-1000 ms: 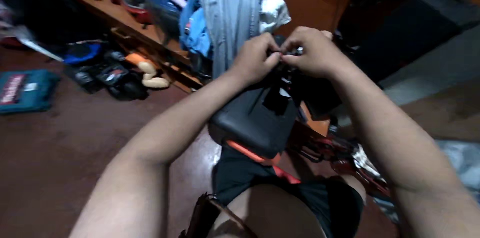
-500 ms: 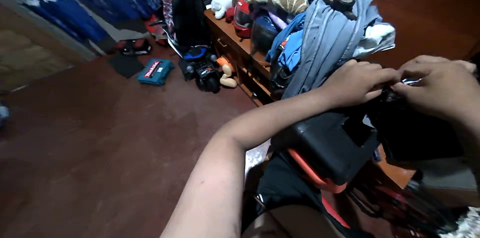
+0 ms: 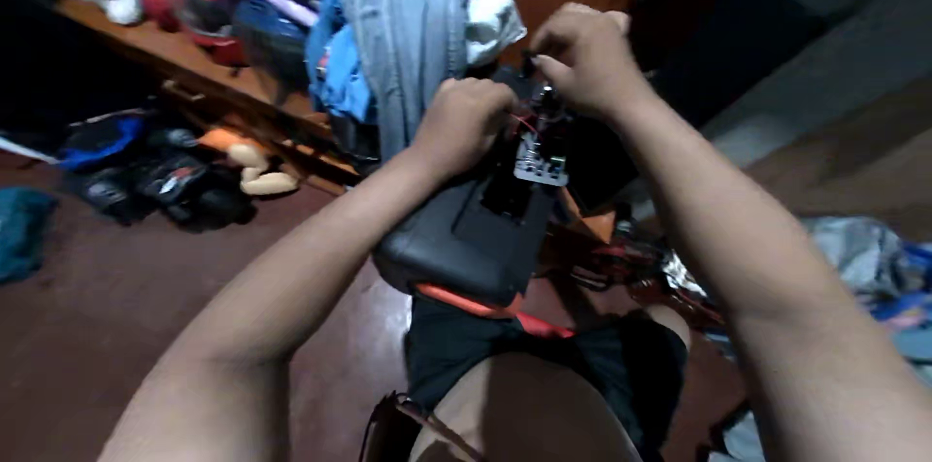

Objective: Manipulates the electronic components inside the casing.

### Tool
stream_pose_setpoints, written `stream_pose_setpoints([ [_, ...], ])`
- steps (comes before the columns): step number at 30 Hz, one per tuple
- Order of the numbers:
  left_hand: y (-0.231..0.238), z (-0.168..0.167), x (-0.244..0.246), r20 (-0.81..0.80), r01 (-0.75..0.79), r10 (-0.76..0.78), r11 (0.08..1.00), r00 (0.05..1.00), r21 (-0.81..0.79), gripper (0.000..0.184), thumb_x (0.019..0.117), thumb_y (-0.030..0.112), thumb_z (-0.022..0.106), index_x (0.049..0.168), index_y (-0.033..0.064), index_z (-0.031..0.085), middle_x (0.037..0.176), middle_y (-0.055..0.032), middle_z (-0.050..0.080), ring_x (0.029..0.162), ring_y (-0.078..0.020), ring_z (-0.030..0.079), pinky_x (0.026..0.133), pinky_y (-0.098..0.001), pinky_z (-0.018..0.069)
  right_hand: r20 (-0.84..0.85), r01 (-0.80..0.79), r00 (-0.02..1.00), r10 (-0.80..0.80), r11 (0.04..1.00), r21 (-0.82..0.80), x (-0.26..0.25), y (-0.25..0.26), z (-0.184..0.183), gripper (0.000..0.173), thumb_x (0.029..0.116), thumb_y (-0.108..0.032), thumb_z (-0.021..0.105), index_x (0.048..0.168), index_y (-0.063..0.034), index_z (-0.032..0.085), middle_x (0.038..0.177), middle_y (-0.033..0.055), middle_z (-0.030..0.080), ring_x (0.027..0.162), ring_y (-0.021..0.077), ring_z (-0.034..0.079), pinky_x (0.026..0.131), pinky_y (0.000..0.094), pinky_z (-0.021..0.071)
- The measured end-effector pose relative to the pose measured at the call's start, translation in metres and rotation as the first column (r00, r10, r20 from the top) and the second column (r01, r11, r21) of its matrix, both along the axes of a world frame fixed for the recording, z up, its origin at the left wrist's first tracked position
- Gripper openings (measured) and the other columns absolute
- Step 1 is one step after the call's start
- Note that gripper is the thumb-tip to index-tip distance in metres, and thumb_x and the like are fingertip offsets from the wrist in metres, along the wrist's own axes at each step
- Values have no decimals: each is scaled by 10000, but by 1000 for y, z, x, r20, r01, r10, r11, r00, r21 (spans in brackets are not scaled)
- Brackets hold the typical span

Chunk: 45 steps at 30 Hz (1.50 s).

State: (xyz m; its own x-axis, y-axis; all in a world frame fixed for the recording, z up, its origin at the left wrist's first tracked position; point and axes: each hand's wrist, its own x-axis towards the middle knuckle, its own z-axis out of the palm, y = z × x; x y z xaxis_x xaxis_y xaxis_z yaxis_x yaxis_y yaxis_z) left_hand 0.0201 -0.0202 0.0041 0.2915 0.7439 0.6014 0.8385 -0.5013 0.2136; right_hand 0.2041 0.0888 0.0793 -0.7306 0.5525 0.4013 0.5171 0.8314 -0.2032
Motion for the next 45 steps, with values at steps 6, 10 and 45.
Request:
stream_pose_setpoints([
  [6, 2, 1, -5, 59, -46, 52, 994, 997, -100, 210, 1023, 155, 574, 1139, 7, 666, 1072, -181, 700, 1046, -364, 668, 990, -585, 481, -452, -207, 892, -17, 873, -442, -3, 3, -4, 116, 990, -46, 583, 1086, -6, 635, 963, 75, 677, 808, 118, 674, 750, 295, 585],
  [10, 1, 2, -9, 91, -76, 88, 990, 992, -121, 238, 1026, 173, 556, 1164, 10, 661, 1087, -181, 700, 1057, -353, 669, 997, -573, 482, -604, -286, 787, -123, 795, -535, 3, 6, 3, 112, 994, -2, 588, 1105, 1, 605, 984, 94, 655, 784, 145, 687, 715, 304, 617],
  [45, 9, -12, -26, 337, 172, -141, 983, 931, -66, 158, 981, 174, 621, 1007, 33, 687, 1061, -95, 680, 970, -82, 626, 879, -249, 509, -352, 81, 935, -49, 994, 77, 92, -59, -67, 174, 929, -244, 703, 1016, -110, 773, 1016, 70, 709, 997, 234, 643, 921, 508, 455],
])
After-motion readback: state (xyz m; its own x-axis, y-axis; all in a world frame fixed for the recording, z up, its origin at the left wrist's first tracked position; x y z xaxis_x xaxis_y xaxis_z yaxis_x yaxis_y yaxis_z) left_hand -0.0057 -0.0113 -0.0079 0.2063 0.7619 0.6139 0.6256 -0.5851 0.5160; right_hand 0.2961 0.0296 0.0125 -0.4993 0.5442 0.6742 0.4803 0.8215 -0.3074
